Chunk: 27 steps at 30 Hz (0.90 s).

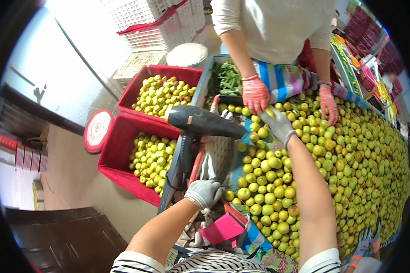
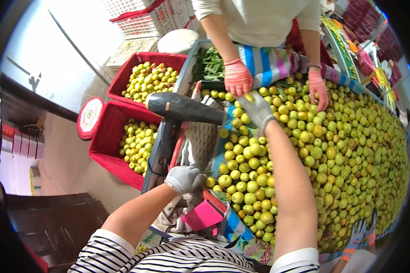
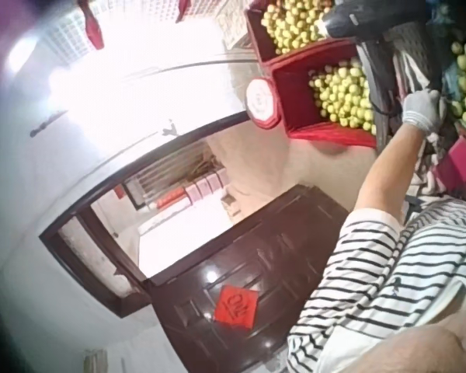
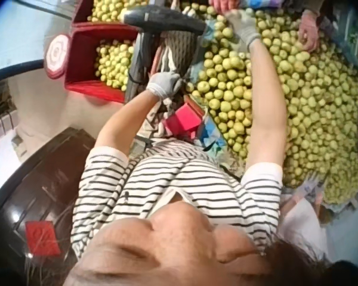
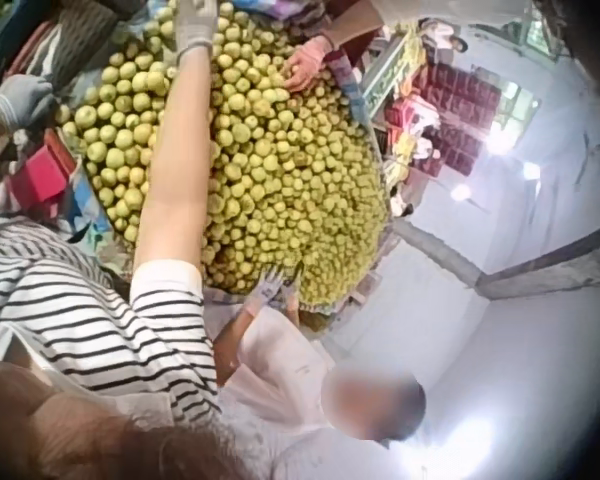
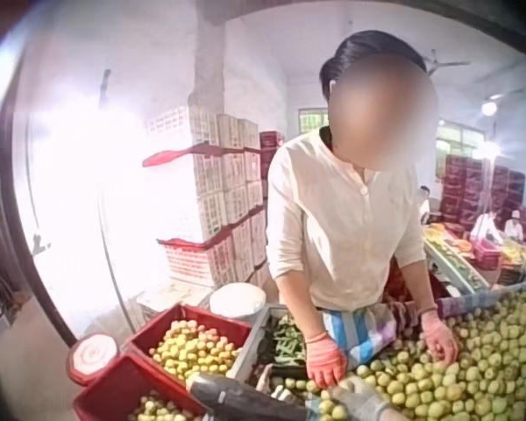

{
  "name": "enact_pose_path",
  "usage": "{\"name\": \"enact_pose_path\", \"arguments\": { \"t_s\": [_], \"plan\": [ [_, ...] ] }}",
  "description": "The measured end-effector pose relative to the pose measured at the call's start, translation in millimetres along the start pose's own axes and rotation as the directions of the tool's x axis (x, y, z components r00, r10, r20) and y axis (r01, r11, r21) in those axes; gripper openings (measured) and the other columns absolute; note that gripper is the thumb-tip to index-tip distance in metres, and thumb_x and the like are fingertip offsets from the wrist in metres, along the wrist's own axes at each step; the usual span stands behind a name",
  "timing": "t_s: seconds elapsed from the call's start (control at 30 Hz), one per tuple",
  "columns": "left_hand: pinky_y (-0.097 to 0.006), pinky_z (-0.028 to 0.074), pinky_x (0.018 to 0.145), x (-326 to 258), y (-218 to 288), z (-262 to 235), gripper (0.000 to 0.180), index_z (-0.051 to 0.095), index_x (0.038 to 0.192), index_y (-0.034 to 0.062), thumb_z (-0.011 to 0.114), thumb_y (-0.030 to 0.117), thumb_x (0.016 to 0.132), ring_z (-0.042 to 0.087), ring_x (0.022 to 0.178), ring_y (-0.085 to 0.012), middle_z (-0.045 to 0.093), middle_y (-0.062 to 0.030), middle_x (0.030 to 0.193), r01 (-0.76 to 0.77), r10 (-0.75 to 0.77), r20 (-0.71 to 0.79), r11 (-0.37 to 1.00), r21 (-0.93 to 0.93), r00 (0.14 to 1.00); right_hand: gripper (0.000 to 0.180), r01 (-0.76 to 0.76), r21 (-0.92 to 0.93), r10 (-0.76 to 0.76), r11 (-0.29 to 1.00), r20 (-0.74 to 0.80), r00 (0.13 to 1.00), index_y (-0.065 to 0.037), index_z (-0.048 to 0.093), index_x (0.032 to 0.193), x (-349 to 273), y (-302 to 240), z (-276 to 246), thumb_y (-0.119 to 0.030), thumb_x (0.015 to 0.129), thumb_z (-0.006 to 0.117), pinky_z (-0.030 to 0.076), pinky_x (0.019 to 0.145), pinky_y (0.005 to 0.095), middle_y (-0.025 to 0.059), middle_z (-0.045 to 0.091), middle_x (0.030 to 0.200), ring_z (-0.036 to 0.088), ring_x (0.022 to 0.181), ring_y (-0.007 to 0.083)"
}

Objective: The person picks green plums from a large pile on a table and places them into red bins. They wear gloves and handle the fruit one by one, occasionally moving aside leaves or debris. The task continues throughout the clip with consistent hand movements.

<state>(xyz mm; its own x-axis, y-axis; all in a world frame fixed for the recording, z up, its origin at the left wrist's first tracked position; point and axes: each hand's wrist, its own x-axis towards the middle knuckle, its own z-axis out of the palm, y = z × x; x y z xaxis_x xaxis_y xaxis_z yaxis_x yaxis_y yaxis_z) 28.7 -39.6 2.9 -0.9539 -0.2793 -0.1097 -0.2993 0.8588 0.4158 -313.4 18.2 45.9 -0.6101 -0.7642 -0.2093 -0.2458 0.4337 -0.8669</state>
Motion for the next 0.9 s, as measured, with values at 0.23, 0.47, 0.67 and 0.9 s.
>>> {"name": "enact_pose_path", "arguments": {
  "t_s": [0.23, 0.47, 0.67, 0.9],
  "plan": [
    [-0.046, 0.050, 0.060, 2.2, -2.1, 5.4, 0.022, 0.062, 0.077, 0.0098, 0.056, 0.026, 0.089, 0.063, 0.066, -0.0361, 0.063, -0.0129, 0.072, -0.012, 0.012, -0.018, 1.000, -0.013, 1.000, 0.076, 0.245, 0.311, -0.183, 0.918, -0.216, 0.959, 0.001, 0.033, 0.144, -45.8, -14.7, 47.5, -0.038, 0.087, 0.066, 0.047, 0.091, 0.0348, 0.0192, 0.058, 0.124, 0.060, 0.106, 0.0247],
    [-0.046, 0.051, 0.062, 4.4, 1.1, 3.8, 0.020, 0.066, 0.080, 0.0084, 0.056, 0.024, 0.089, 0.063, 0.068, -0.0360, 0.064, -0.0139, 0.075, -0.035, 0.035, -0.007, 0.999, -0.012, 0.999, 0.067, 0.197, -0.409, -0.267, 0.891, -0.123, 0.956, -0.005, 0.041, 0.140, -206.7, 54.5, 80.2, -0.029, 0.082, 0.065, 0.037, 0.107, 0.0436, 0.0185, 0.049, 0.135, 0.046, 0.125, 0.0362],
    [-0.046, 0.051, 0.067, 6.6, 6.8, -0.9, 0.019, 0.065, 0.084, 0.0063, 0.054, 0.022, 0.088, 0.063, 0.074, -0.0375, 0.065, -0.0161, 0.080, -0.014, 0.014, 0.072, 1.000, 0.008, 0.997, 0.068, 0.298, -0.673, -0.255, 0.677, 0.166, 0.953, -0.011, 0.044, 0.139, -276.5, 76.5, 99.0, -0.030, 0.078, 0.066, 0.021, 0.118, 0.0440, 0.0124, 0.044, 0.142, 0.036, 0.136, 0.0292],
    [-0.046, 0.051, 0.066, 8.5, 5.2, -0.8, 0.022, 0.063, 0.083, 0.0066, 0.053, 0.025, 0.090, 0.063, 0.072, -0.0370, 0.064, -0.0152, 0.077, -0.047, 0.046, 0.025, 0.999, 0.020, 0.999, 0.076, 0.298, -0.754, -0.314, 0.586, 0.128, 0.941, -0.011, 0.042, 0.141, -257.4, 65.9, 100.3, -0.035, 0.074, 0.070, 0.017, 0.119, 0.0444, 0.0114, 0.043, 0.144, 0.036, 0.136, 0.0276]
  ]
}}
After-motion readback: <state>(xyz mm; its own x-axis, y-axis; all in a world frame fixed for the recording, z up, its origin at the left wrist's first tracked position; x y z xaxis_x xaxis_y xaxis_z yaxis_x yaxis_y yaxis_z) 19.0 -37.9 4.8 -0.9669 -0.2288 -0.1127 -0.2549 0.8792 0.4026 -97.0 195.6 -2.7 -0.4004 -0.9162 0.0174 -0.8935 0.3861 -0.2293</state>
